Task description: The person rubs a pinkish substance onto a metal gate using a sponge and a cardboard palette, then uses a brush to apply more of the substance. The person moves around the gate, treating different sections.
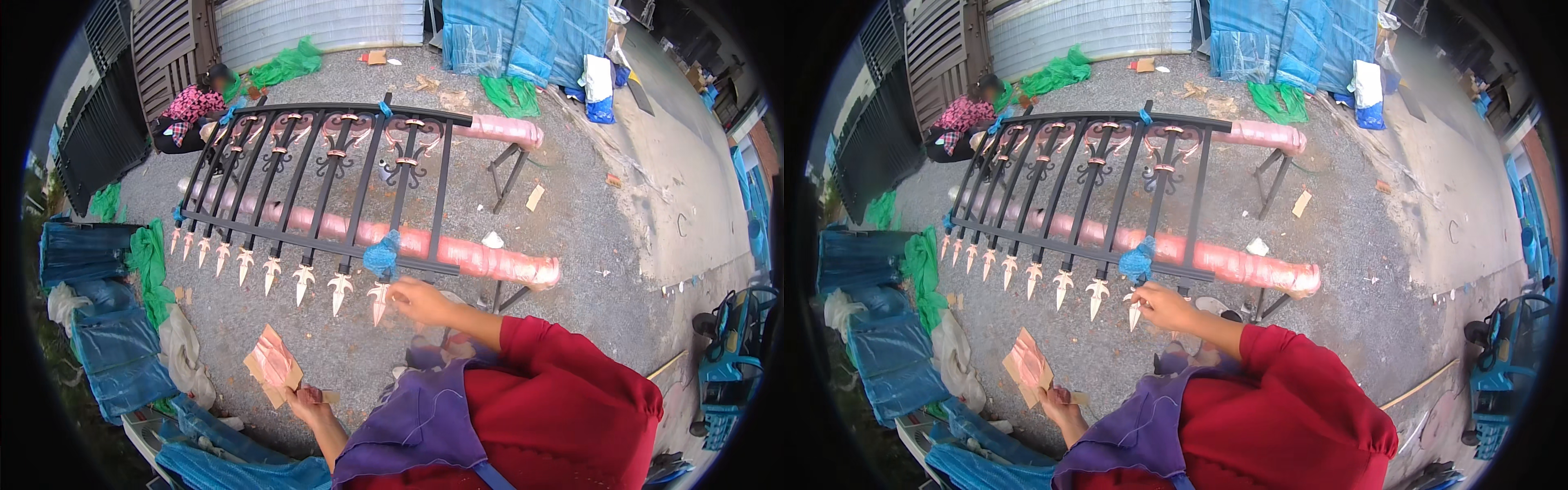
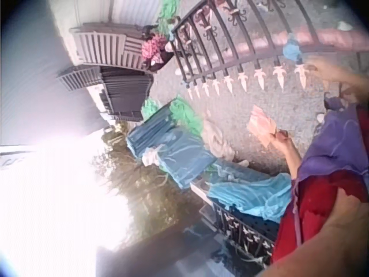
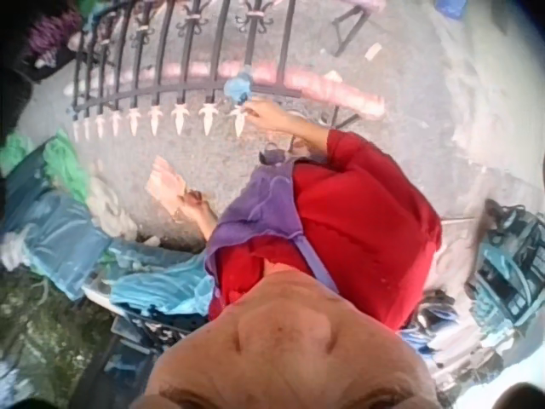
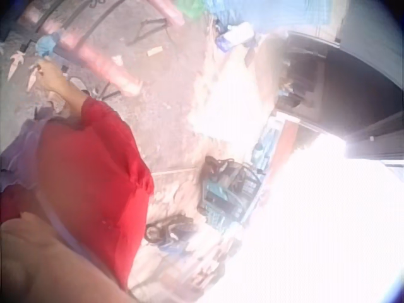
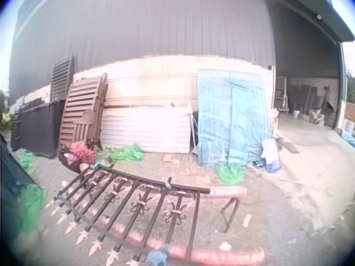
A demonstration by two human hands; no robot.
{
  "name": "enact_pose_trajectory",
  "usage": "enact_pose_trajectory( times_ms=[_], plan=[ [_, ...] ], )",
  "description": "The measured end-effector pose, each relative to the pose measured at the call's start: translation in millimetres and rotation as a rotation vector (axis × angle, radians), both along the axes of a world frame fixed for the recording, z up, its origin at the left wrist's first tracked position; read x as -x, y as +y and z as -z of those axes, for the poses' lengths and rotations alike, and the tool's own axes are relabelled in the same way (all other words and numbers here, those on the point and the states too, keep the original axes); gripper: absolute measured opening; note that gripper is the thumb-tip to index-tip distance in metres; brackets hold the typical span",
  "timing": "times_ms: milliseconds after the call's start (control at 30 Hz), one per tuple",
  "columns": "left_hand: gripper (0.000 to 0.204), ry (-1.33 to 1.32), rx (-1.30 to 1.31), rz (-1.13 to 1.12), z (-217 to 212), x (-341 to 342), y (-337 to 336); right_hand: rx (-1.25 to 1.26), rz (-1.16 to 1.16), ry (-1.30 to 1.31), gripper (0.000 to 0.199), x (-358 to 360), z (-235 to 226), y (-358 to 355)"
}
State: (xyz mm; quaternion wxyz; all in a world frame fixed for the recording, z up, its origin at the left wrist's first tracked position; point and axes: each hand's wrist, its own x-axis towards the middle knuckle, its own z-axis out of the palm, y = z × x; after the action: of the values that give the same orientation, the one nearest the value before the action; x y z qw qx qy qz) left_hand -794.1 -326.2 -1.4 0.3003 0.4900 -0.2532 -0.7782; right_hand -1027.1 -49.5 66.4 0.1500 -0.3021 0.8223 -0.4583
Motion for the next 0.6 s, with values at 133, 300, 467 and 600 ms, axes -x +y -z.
enact_pose_trajectory(
  times_ms=[133, 300, 467, 600],
  plan=[
    [0.032, -0.043, 0.013, -0.029, -32, 80, 35, -0.061, 0.145, -0.103, 0.019, 78, 31, 64],
    [0.033, -0.073, 0.000, -0.012, -59, 141, 96, -0.260, 0.218, -0.106, 0.016, 166, 95, 127],
    [0.029, -0.105, 0.010, -0.080, -74, 150, 136, -0.441, 0.035, 0.227, 0.042, 226, 139, 145],
    [0.026, -0.155, -0.010, -0.319, -88, 140, 158, -0.539, -0.197, 0.504, 0.049, 267, 157, 125]
  ],
)
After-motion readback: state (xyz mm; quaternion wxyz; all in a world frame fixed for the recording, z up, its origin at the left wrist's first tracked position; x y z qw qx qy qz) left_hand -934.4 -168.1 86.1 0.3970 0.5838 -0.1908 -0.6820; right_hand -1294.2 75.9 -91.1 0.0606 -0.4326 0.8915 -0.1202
